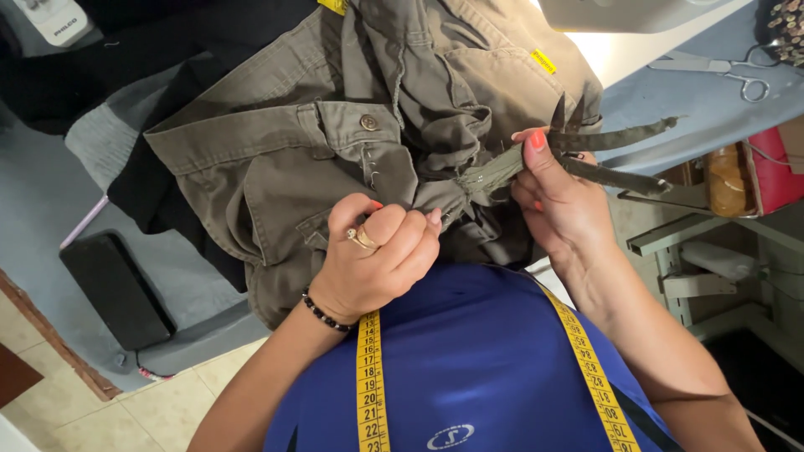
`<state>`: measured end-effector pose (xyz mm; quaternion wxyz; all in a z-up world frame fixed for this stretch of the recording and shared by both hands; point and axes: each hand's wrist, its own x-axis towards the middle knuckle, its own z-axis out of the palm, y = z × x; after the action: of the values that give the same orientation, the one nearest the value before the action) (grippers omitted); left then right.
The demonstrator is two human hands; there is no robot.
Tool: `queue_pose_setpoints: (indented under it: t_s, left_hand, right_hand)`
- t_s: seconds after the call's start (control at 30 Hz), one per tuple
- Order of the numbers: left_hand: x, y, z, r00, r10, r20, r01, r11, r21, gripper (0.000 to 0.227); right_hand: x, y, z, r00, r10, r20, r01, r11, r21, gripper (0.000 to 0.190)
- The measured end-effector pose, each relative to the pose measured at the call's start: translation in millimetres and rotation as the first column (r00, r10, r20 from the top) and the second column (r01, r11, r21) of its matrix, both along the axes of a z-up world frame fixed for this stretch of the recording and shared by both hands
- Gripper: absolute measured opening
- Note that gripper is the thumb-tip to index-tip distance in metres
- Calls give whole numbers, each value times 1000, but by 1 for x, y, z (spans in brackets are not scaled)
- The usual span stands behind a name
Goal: Measuring, trimming, and documenting repairs for a pair of pants on a sewing floor.
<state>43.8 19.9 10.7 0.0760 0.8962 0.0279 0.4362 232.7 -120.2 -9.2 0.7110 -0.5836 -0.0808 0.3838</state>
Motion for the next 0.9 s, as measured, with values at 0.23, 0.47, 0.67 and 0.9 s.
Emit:
queue_pose_setpoints:
  t_s: [0.23,0.47,0.67,0.9]
  left_hand:
    - [-2,2,-2,1000,12,-16,-11,998,58,14]
    - [-2,4,18,989,-12,-147,-3,994,-105,14]
    - [8,9,53,929,58,-367,-153,960,-236,17]
    - [25,6,26,799,-151,-582,-188,857,-480,24]
  right_hand:
    - [-1,0,-1,999,23,-36,-22,999,25,22]
    - [-11,-6,20,991,-7,136,15,998,-58,28]
    - [-21,-32,32,1000,-6,11,7,998,-62,21]
    - [-11,-30,23,998,-51,-47,45,991,-128,28]
